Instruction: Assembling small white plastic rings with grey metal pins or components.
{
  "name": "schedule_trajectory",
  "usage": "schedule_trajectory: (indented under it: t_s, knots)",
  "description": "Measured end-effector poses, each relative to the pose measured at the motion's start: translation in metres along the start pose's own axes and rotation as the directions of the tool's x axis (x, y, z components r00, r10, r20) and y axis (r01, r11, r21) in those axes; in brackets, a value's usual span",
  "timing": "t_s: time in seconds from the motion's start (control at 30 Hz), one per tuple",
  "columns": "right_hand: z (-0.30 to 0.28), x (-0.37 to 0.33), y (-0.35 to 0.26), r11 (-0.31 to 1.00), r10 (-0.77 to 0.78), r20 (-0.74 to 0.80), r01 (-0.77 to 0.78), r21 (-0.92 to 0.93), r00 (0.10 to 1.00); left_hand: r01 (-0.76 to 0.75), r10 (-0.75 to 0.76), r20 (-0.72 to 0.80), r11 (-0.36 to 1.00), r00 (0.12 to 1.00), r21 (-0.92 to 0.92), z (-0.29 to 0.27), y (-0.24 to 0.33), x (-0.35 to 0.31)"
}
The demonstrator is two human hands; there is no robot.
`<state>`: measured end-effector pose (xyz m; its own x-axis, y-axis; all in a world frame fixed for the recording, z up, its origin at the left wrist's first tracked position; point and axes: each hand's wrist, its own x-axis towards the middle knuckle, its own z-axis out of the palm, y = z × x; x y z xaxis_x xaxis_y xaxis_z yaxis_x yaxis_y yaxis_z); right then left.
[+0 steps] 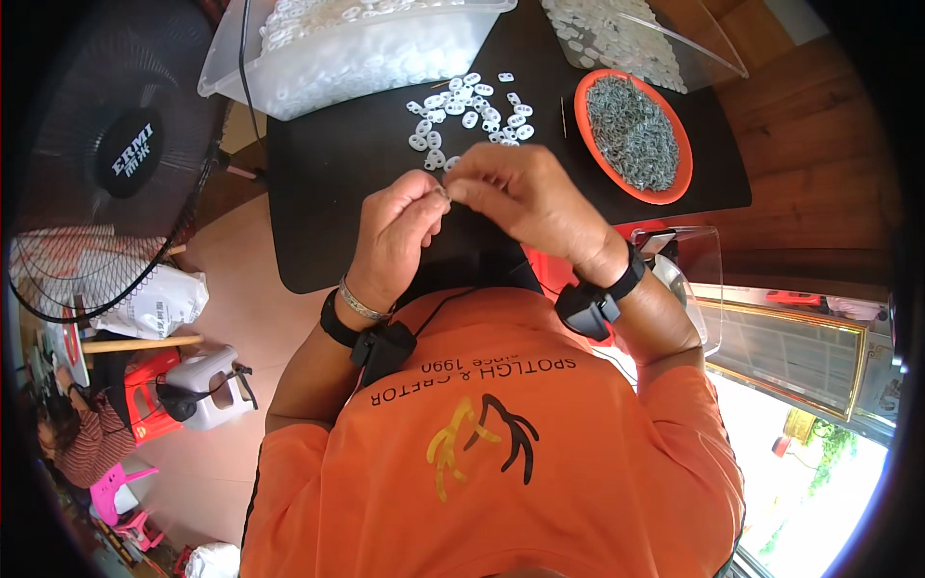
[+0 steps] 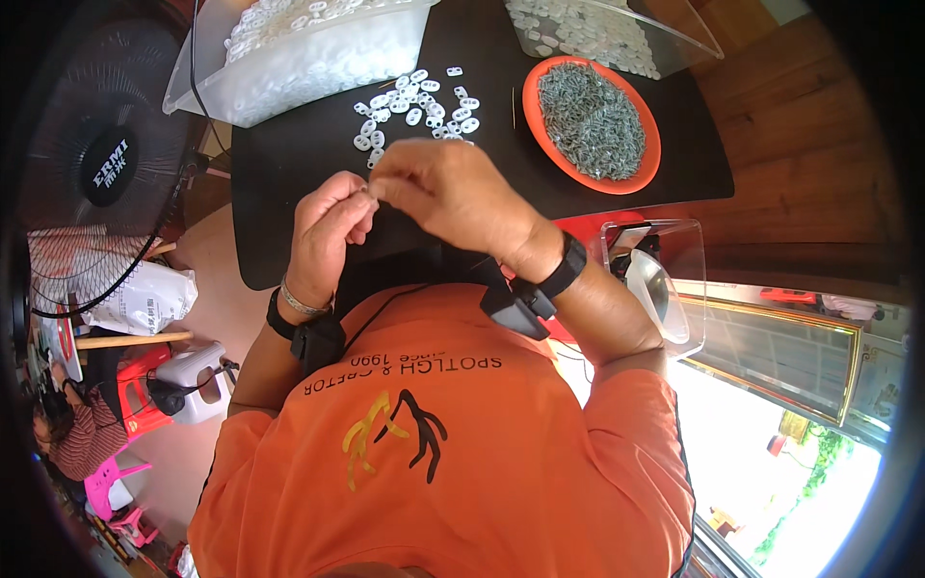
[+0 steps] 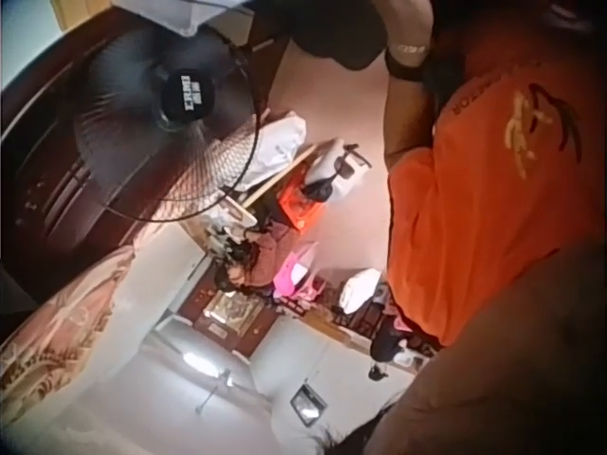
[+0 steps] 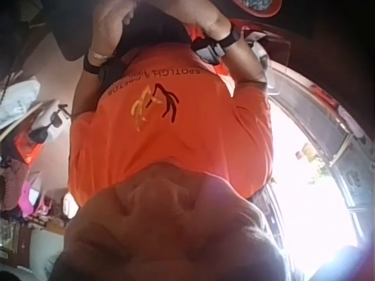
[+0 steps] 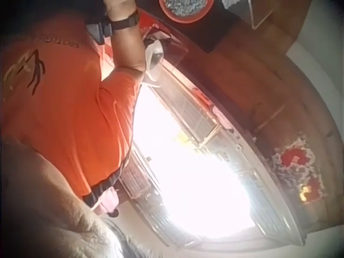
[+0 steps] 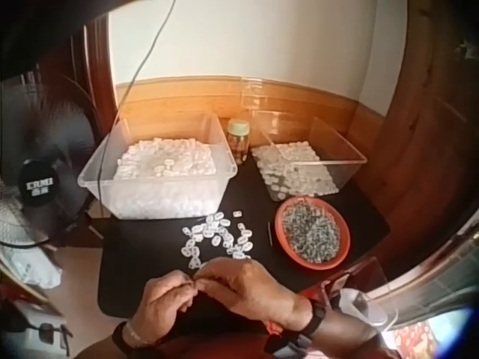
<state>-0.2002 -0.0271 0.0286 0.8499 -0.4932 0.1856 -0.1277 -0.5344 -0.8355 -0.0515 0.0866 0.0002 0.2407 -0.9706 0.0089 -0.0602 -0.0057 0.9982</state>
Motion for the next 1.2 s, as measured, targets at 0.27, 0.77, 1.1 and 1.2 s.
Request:
schedule_trajectory:
  t_s: [0.27,0.77,1.1,1.2]
  knots:
    - [-0.018,0.012,0.025,0.94,-0.028,-0.123,-0.015,-0.34,0.992,0.074,-0.093,-0.082,0.973,0.992,-0.217,-0.019,-0.011,0.002]
    - [0.006,0.009,0.034,0.899,-0.106,-0.054,0.072,-0.432,0.993,0.097,-0.121,-0.072,0.958,0.99,-0.271,-0.017,-0.009,0.001]
    - [-0.007,0.011,0.03,0.579,0.308,0.173,-0.329,0.746,0.936,0.088,-0.099,-0.037,0.969,0.994,-0.229,-0.002,0.0,0.006]
    - [-0.005,0.009,0.029,0.535,0.287,0.192,-0.323,0.78,0.939,0.072,-0.083,-0.036,0.966,0.996,-0.247,0.002,0.003,0.007]
